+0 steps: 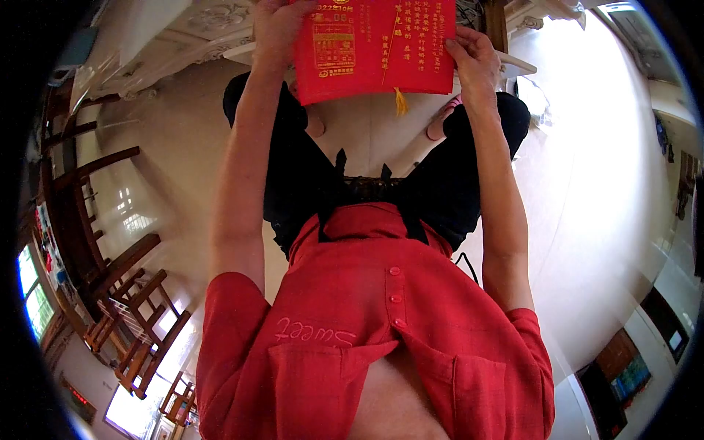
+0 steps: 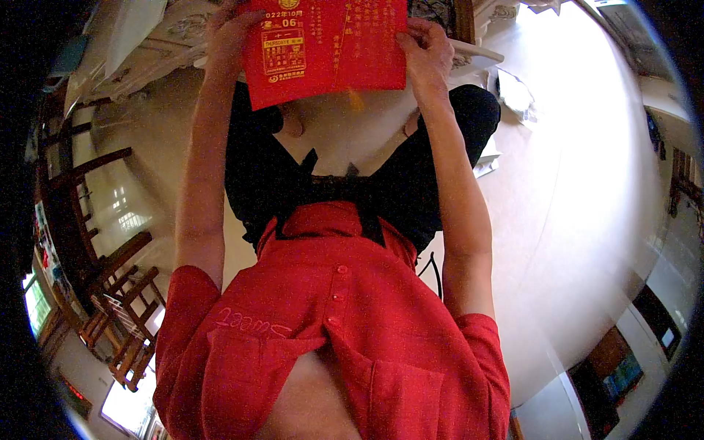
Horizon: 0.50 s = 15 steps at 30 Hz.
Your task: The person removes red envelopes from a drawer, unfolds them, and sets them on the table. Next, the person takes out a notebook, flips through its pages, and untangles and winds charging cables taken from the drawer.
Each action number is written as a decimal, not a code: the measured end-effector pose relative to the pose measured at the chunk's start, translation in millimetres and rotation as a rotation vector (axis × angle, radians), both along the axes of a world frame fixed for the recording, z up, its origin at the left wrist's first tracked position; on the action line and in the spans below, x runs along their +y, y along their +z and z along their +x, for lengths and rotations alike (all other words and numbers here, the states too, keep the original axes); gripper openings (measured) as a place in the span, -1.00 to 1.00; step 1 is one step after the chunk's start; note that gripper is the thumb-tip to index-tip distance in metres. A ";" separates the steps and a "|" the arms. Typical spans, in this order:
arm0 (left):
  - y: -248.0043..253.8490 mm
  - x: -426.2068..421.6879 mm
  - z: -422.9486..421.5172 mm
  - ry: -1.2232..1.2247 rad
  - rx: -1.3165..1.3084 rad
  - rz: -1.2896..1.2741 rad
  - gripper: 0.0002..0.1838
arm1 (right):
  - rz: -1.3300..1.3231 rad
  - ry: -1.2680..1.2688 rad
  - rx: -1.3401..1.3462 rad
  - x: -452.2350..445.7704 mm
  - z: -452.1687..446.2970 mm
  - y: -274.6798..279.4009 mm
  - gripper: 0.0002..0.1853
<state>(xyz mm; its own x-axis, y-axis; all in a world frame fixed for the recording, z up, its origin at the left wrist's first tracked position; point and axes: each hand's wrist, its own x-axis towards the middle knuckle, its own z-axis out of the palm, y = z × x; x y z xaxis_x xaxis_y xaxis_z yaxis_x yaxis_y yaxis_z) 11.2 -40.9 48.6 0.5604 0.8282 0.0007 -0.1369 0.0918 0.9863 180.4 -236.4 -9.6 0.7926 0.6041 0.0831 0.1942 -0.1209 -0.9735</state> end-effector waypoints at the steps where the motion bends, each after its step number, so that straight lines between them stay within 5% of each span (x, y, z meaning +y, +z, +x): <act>1: -0.2 -0.7 0.5 -0.009 -0.010 0.042 -0.53 | -0.018 -0.004 -0.003 -0.2 -0.2 0.5 -0.71; 15: 16.5 -17.4 3.2 0.016 0.033 0.055 -0.55 | -0.010 -0.061 -0.002 -0.5 -3.9 1.9 -0.73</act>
